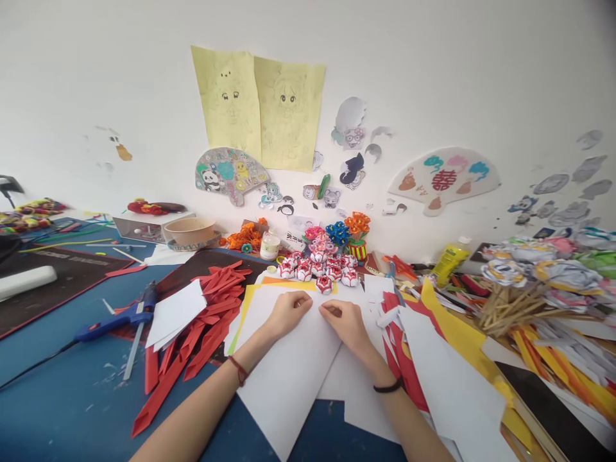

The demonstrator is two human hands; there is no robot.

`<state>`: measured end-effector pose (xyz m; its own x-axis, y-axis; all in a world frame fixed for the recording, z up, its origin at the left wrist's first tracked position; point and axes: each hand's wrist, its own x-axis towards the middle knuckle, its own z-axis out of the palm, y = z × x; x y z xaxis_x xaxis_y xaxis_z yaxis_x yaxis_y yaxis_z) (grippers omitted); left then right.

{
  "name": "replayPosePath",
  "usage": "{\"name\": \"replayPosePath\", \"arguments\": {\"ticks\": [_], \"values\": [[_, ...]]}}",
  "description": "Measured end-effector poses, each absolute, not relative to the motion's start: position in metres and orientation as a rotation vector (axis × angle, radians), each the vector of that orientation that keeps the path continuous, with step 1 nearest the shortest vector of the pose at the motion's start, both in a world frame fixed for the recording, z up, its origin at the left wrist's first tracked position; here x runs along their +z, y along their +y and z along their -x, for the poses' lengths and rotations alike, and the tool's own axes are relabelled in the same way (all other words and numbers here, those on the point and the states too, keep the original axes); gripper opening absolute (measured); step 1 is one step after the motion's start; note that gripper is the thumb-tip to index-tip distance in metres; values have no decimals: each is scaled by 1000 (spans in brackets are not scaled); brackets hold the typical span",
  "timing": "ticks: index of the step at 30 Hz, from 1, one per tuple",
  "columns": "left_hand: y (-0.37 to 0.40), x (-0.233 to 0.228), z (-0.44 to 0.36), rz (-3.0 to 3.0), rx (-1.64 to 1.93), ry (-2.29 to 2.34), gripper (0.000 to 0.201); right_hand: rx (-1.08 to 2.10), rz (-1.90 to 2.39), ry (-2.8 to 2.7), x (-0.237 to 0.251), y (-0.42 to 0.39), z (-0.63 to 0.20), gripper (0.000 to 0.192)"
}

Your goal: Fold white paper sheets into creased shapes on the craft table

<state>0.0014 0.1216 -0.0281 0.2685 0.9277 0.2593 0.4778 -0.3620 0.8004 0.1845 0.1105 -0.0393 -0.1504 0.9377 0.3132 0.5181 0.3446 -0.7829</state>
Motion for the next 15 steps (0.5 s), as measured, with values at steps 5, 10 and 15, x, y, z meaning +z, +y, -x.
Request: {"name": "replayPosePath", "arguments": {"ticks": [5,10,15], "values": [[119,-31,-7,-1987,938,1149,23,815,1201,-1765,-34,109,-189,19],[118,-32,-11,-2007,907,1165,21,803,1169,-1750,-32,109,-186,15],[115,-26,-11,-1997,846,1174,21,703,1226,-1645,-31,112,-191,15]]}}
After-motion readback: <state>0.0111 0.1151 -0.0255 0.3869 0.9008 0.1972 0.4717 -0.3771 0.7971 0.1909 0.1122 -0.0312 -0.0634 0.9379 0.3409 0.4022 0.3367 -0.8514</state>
